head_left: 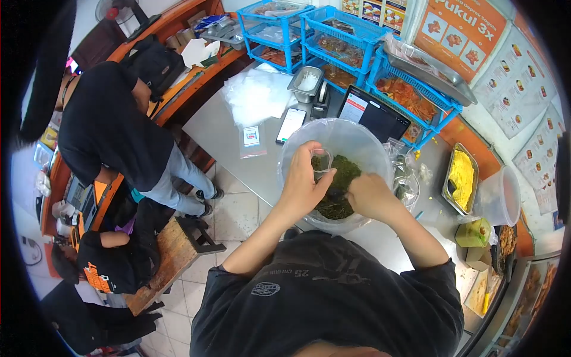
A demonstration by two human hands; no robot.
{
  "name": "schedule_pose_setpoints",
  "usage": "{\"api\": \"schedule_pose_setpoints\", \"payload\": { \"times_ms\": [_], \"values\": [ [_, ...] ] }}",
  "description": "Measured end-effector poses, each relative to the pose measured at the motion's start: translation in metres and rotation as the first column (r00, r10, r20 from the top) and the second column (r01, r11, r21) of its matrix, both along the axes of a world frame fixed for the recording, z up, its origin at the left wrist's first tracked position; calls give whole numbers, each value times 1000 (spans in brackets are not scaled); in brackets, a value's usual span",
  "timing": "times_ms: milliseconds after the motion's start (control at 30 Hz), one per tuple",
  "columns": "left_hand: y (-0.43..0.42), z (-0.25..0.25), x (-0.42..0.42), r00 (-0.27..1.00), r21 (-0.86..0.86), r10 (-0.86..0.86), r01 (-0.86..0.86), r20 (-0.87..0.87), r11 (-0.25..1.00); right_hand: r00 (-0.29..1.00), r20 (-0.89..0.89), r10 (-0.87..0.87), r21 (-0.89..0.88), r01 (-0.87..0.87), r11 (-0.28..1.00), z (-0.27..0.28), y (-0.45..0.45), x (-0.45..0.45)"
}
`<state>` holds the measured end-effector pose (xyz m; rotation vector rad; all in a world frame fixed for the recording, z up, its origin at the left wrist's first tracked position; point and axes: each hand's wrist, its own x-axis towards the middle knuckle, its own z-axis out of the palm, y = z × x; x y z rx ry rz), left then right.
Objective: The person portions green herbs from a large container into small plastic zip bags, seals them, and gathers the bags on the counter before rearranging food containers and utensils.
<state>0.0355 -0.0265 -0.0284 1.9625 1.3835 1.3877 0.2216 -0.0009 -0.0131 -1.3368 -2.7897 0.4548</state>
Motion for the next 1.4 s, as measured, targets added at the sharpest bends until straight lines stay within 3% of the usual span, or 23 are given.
{"api": "schedule_pose_setpoints", "payload": {
  "times_ms": [67, 167, 267, 300, 400, 500, 600, 700, 733, 800, 833, 900, 1100, 1300, 1400],
  "values": [
    [-1, 1, -1, 999, 6, 21, -20, -49, 1000, 899, -438, 23, 167, 55, 984, 7, 4, -2],
    [-3, 1, 1, 996, -25, 23, -25, -84, 999, 631, -772, 75, 282, 235, 930, 42, -11, -25],
    [-5, 1, 6, 1000, -123, -27, 29, 13, 992, 620, -784, -19, 56, 101, 993, 17, -11, -24],
    [-5, 1, 7, 997, -160, -44, 54, 67, 986, 658, -753, -15, 67, 100, 993, 19, -10, -24],
    [-7, 5, 6, 997, 199, 53, -40, -60, 979, 695, -719, 2, 134, 136, 982, 15, -11, -22],
    [-14, 23, -4, 859, 247, 133, -8, -494, 969, 711, -699, 77, 240, 131, 962, 13, -12, -21],
    [-15, 18, -6, 779, 133, 130, -59, -613, 989, 724, -686, 75, 237, 125, 963, 11, -12, -18],
    [-13, 20, -8, 982, 151, 92, -67, -163, 986, 677, -734, 41, 167, 122, 978, 17, -13, -14],
    [-12, 16, -11, 1000, 15, -26, 26, 16, 1000, 661, -750, 22, 116, 99, 988, 19, -13, -11],
    [-5, 3, -19, 898, -188, -178, 271, 402, 944, 628, -778, -15, 18, 46, 999, 24, -13, -7],
    [-3, -1, -20, 801, -168, -231, 378, 553, 910, 581, -813, -42, -3, 68, 998, 23, -14, -9],
    [-3, -3, -18, 730, -149, -208, 392, 652, 908, 474, -875, -97, -49, 113, 992, 19, -16, -13],
    [-1, -9, -12, 642, -105, -143, 332, 754, 937, 465, -852, -241, -229, 84, 970, 1, -14, -11],
    [-1, -10, -6, 642, -72, -131, 281, 756, 957, 442, -868, -226, -176, 151, 973, 5, -18, -11],
    [-5, -9, -1, 670, -54, -111, 220, 734, 974, 524, -832, -181, -57, 244, 968, 5, -20, -9]
  ]
}}
